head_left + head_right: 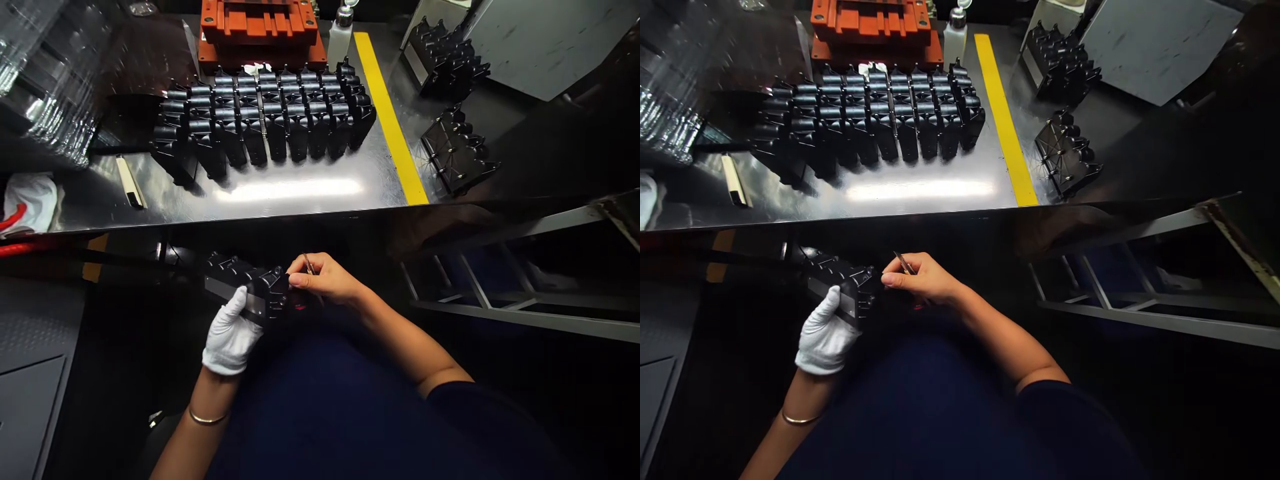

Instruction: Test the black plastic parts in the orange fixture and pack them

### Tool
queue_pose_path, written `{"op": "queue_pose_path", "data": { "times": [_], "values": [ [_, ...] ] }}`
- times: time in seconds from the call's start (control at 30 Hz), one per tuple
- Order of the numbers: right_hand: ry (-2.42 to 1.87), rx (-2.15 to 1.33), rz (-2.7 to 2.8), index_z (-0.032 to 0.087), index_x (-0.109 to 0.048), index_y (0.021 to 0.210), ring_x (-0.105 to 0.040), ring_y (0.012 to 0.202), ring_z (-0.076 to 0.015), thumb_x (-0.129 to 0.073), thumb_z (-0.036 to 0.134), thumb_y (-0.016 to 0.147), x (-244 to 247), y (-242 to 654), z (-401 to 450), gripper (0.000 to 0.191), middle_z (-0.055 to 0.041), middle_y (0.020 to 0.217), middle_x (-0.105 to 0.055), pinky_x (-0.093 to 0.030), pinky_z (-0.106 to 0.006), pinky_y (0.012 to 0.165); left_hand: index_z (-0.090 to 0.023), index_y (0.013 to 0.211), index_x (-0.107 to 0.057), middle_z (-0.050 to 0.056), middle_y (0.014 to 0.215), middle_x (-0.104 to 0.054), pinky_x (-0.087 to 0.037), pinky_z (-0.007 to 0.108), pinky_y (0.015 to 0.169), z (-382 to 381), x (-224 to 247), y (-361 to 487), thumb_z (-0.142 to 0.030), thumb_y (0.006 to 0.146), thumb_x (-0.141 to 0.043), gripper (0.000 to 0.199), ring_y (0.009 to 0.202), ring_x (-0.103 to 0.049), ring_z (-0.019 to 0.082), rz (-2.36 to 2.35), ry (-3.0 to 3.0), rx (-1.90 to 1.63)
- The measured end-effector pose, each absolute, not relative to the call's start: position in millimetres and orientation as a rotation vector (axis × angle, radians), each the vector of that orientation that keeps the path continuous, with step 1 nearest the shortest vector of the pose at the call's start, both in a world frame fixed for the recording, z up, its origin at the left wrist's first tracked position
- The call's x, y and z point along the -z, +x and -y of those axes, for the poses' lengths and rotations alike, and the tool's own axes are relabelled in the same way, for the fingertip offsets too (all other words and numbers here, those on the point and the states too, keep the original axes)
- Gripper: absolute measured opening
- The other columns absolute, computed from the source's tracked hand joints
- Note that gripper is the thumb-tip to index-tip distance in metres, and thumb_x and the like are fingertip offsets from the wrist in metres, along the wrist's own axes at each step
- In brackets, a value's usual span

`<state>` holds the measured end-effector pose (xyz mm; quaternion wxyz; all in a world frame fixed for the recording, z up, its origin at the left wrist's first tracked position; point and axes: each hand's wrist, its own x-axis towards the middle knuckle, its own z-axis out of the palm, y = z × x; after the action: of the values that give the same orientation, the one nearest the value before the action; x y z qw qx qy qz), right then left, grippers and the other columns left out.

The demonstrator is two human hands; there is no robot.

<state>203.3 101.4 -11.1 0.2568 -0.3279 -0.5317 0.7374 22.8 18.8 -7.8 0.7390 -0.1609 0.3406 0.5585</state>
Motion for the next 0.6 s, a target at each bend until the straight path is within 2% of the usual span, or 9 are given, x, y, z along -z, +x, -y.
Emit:
{"op": "queue_pose_path", "data": {
  "times": [0.07,0.17,0.27,0.33,0.43,0.5,0.6],
  "values": [
    [-0.873,-1.975,1.491,0.016,-0.061,0.077,-0.046,0.045,-0.0078,-0.065,0.057,0.077,9,202,-101,0.041,0.0043,0.055,-0.053,-0.039,-0.021,0.043,-0.024,0.126,-0.061,0.004,0.095,-0.076,-0.048,0.018,0.095,-19,10,22,-0.013,0.098,-0.021,0.050,0.092,-0.070,0.010,-0.691,-0.367,-1.224],
    [-0.970,-1.707,1.612,0.016,-0.060,0.077,-0.049,0.053,-0.0091,-0.059,0.054,0.084,7,199,-99,0.039,0.0022,0.061,-0.055,-0.039,-0.022,0.049,-0.025,0.113,-0.069,0.002,0.091,-0.076,-0.046,0.018,0.096,-16,17,17,-0.014,0.098,-0.022,0.051,0.092,-0.070,0.009,-0.615,-0.314,-1.272],
    [-1.184,-1.305,1.881,0.017,-0.059,0.082,-0.052,0.062,-0.0109,-0.054,0.048,0.089,9,199,-100,0.032,0.0003,0.070,-0.058,-0.038,-0.023,0.056,-0.024,0.093,-0.075,0.000,0.083,-0.076,-0.045,0.019,0.098,-8,27,9,-0.014,0.096,-0.036,0.041,0.090,-0.070,0.010,-0.569,-0.192,-1.287],
    [-1.252,-1.064,2.108,0.018,-0.058,0.087,-0.053,0.067,-0.0120,-0.049,0.044,0.093,8,200,-101,0.028,-0.0011,0.076,-0.060,-0.037,-0.023,0.060,-0.023,0.082,-0.074,-0.001,0.079,-0.075,-0.048,0.020,0.095,-3,31,4,-0.012,0.089,-0.050,0.027,0.088,-0.070,0.012,-0.646,-0.098,-1.292],
    [-1.003,-0.897,2.307,0.018,-0.057,0.089,-0.054,0.069,-0.0124,-0.032,0.040,0.100,-1,203,-102,0.036,-0.0040,0.079,-0.062,-0.038,-0.024,0.063,-0.020,0.080,-0.073,0.002,0.080,-0.075,-0.056,0.026,0.083,2,29,1,-0.013,0.071,-0.071,0.011,0.081,-0.071,0.018,-0.874,0.061,-1.306],
    [-0.688,-0.918,2.380,0.017,-0.057,0.086,-0.055,0.068,-0.0121,-0.026,0.044,0.101,-10,205,-101,0.044,-0.0042,0.076,-0.061,-0.038,-0.023,0.063,-0.017,0.081,-0.072,0.004,0.079,-0.075,-0.060,0.029,0.073,2,24,2,-0.018,0.061,-0.079,0.022,0.072,-0.071,0.020,-0.975,0.157,-1.286],
    [-0.395,-0.934,2.493,0.018,-0.054,0.073,-0.051,0.060,-0.0113,-0.034,0.063,0.093,-18,204,-100,0.054,-0.0010,0.066,-0.056,-0.033,-0.023,0.054,-0.015,0.082,-0.072,0.006,0.077,-0.074,-0.060,0.030,0.061,0,17,4,-0.024,0.055,-0.084,0.031,0.062,-0.069,0.020,-1.007,0.231,-1.230]
  ]
}}
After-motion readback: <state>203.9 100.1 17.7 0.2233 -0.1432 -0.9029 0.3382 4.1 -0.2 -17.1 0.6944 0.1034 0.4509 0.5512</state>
